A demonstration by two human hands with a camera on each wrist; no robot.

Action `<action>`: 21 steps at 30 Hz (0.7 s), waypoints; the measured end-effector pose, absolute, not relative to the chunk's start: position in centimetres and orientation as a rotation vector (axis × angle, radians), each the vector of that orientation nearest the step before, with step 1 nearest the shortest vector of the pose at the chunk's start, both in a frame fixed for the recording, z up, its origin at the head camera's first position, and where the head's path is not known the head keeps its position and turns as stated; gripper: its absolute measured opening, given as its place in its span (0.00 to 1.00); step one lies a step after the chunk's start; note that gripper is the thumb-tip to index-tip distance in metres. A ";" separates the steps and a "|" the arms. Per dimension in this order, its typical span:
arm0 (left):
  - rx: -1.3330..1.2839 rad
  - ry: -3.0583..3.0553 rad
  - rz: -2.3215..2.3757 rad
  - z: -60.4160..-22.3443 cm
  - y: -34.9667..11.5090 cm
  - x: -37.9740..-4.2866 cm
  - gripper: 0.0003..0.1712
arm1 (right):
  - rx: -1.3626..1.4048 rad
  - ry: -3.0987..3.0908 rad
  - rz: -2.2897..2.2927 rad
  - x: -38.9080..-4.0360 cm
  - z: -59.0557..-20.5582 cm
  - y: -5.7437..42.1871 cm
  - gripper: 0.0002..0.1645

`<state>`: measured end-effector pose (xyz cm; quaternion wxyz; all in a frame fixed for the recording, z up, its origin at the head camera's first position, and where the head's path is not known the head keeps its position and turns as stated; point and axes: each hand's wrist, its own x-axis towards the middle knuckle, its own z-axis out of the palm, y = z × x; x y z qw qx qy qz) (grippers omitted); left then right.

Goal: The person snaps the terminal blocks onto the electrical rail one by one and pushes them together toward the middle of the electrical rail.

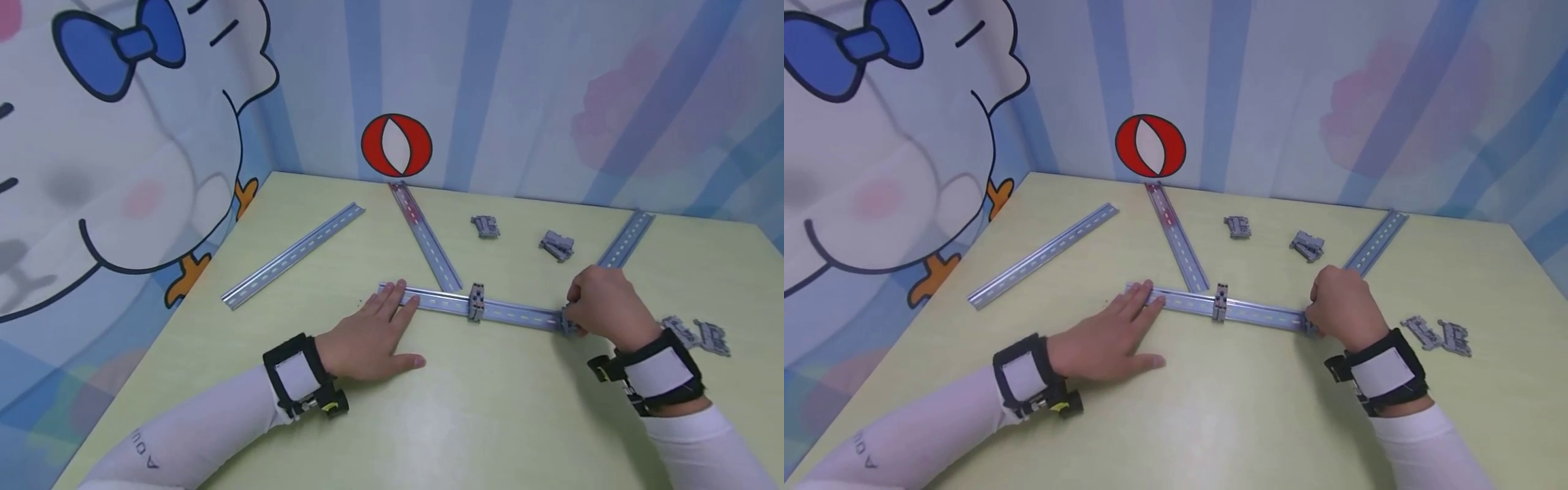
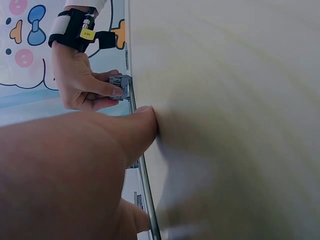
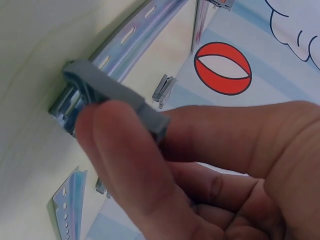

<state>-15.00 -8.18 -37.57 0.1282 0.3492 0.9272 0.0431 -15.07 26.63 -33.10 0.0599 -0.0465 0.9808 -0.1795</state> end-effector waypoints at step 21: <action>1.035 2.707 0.155 -37.7 -8.4 -15.0 0.54 | -0.142 2.367 -1.059 -16.0 -32.5 31.5 0.32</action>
